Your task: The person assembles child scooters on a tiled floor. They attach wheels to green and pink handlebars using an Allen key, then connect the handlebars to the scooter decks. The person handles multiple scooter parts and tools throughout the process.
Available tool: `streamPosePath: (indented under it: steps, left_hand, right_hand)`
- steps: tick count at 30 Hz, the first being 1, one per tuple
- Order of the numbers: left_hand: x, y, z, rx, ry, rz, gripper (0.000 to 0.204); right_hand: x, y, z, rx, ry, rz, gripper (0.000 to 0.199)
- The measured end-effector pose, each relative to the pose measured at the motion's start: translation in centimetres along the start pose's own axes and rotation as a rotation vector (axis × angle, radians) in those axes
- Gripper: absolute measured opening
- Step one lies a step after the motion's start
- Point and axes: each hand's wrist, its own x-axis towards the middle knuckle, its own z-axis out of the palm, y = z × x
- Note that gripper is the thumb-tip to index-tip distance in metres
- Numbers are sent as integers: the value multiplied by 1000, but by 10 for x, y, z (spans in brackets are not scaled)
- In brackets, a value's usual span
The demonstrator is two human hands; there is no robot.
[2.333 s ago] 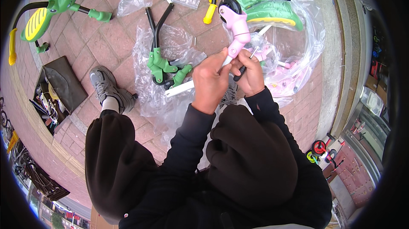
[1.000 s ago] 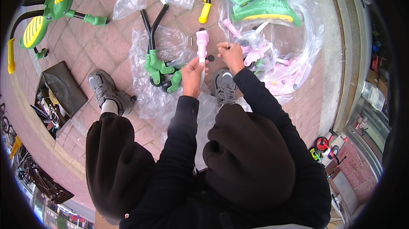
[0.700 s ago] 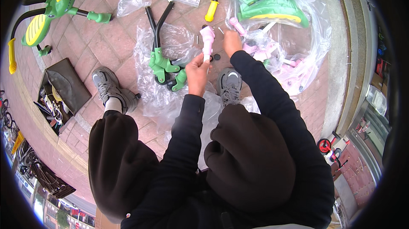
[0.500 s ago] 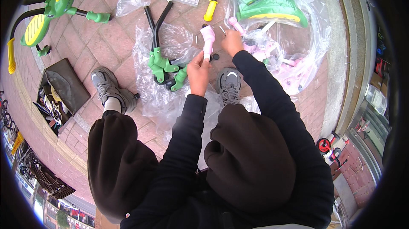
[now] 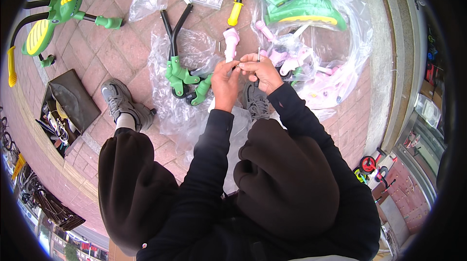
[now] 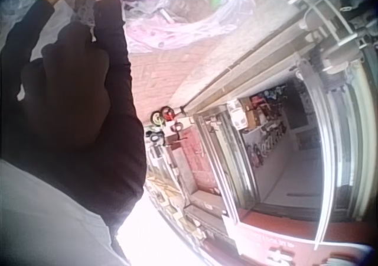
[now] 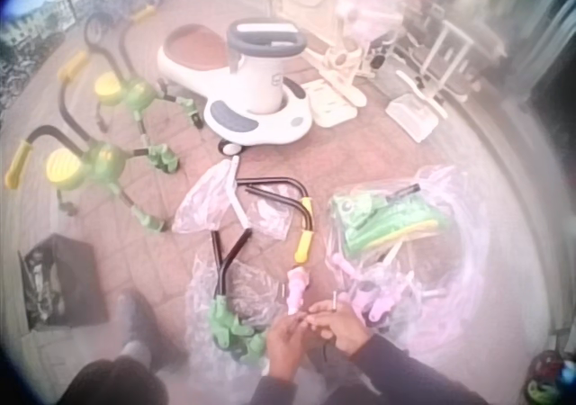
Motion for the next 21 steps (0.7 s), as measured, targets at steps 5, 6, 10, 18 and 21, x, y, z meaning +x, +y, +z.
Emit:
streamPosePath:
  steps: [5,6,10,18,21]
  left_hand:
    - [2,-4,1,-163,10,-125,14]
    - [2,-3,0,-203,6,-181,13]
    - [-2,7,4,-369,-20,-308,11]
    - [0,26,5,-440,-111,-449,13]
    - [5,25,7,-351,-56,-263,14]
  right_hand:
    - [0,10,0,5,27,-40,15]
    - [1,11,1,16,50,-51,15]
    - [5,15,7,42,-2,1,28]
    - [-17,22,25,16,-3,-249,48]
    - [-21,15,27,28,30,-246,51]
